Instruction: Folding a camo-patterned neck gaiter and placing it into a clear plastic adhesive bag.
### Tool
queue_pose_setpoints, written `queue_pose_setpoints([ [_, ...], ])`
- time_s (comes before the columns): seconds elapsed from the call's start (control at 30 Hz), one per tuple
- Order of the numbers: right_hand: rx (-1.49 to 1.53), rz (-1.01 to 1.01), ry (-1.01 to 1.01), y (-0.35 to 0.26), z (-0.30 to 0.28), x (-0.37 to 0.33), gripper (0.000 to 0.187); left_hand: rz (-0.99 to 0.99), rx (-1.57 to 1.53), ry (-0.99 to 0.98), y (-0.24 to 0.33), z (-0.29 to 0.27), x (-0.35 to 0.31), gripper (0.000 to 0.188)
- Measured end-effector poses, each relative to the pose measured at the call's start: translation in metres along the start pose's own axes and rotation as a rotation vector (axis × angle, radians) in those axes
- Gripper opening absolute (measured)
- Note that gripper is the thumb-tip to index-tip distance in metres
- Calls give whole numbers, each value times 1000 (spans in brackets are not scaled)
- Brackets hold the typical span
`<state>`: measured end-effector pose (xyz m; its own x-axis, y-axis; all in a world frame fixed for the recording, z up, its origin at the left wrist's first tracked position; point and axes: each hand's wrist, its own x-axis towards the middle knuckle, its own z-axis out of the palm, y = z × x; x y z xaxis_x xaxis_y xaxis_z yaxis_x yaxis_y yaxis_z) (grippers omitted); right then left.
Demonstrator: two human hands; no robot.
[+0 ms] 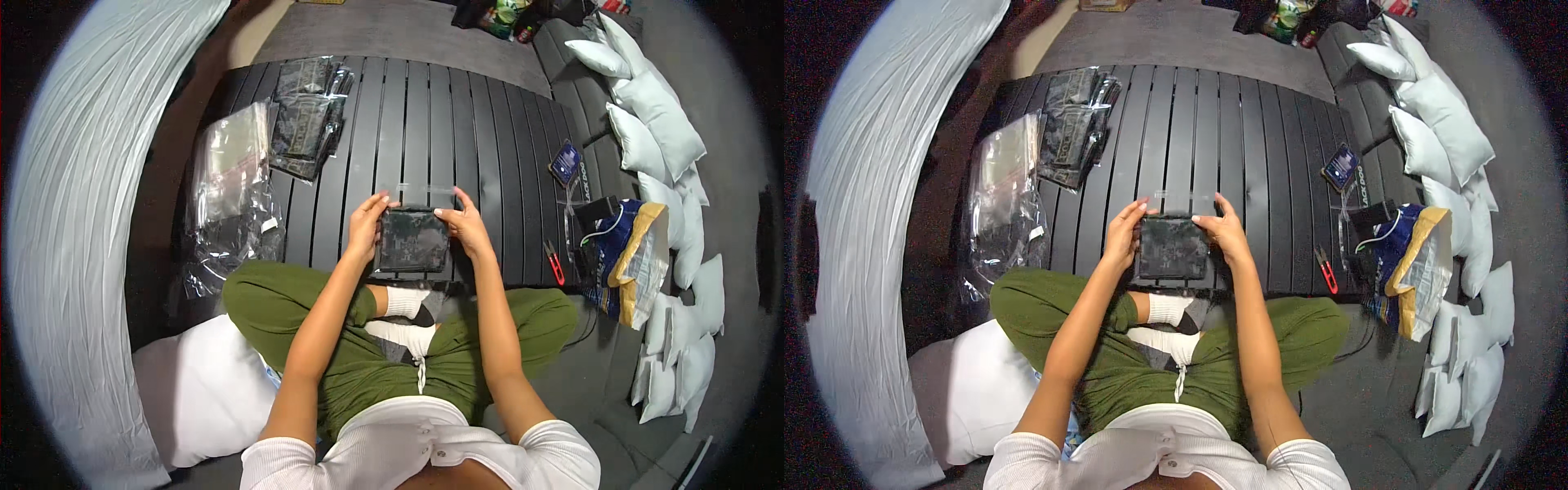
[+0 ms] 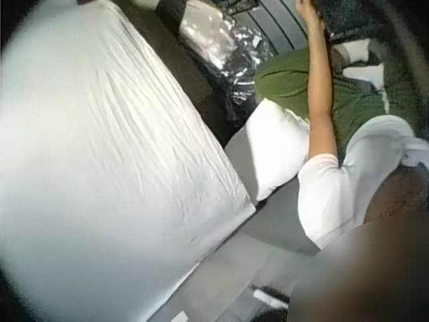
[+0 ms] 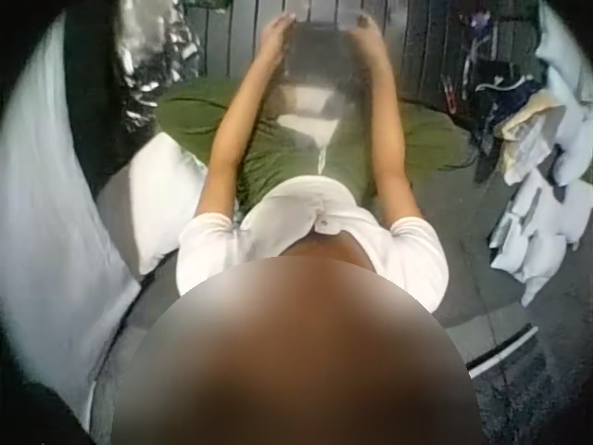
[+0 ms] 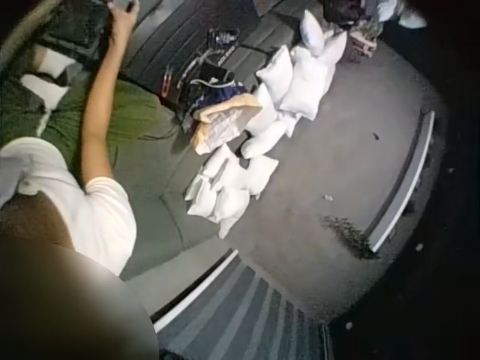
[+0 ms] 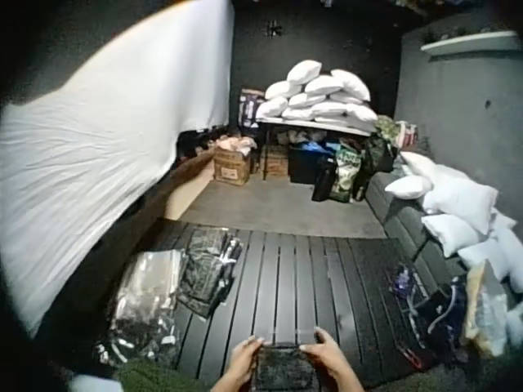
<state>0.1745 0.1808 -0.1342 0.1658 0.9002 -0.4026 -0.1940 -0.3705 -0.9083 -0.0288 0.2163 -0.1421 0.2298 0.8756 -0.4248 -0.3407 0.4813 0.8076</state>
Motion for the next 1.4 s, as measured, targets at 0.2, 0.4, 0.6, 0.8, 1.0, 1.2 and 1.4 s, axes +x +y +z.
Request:
queue_pose_setpoints([
  [0.2, -540, -743, 335, -5, 31, -1, 36, -39, -43, 1, 4, 0, 1, 32],
  [0.4, -754, -930, 156, -20, 71, -4, 13, 265, 3, -61, -6, 2, 8, 27],
  [0.6, -969, -990, 160, -26, 75, 7, 11, 286, 132, -63, -5, 2, 6, 27],
  [0.8, -1048, -988, 6, -42, 73, 13, 11, 406, 208, -63, -15, -4, 9, 24],
  [1.0, -1184, -1116, -131, -49, 77, 12, 10, 388, 261, -28, -18, -9, 12, 23],
  [1.2, -1164, -1180, -76, -36, 86, 14, 10, 365, 214, -50, -21, -7, 11, 24],
  [1.4, -881, -972, 51, -32, 75, 16, 10, 323, 140, -48, -12, -3, 8, 25],
])
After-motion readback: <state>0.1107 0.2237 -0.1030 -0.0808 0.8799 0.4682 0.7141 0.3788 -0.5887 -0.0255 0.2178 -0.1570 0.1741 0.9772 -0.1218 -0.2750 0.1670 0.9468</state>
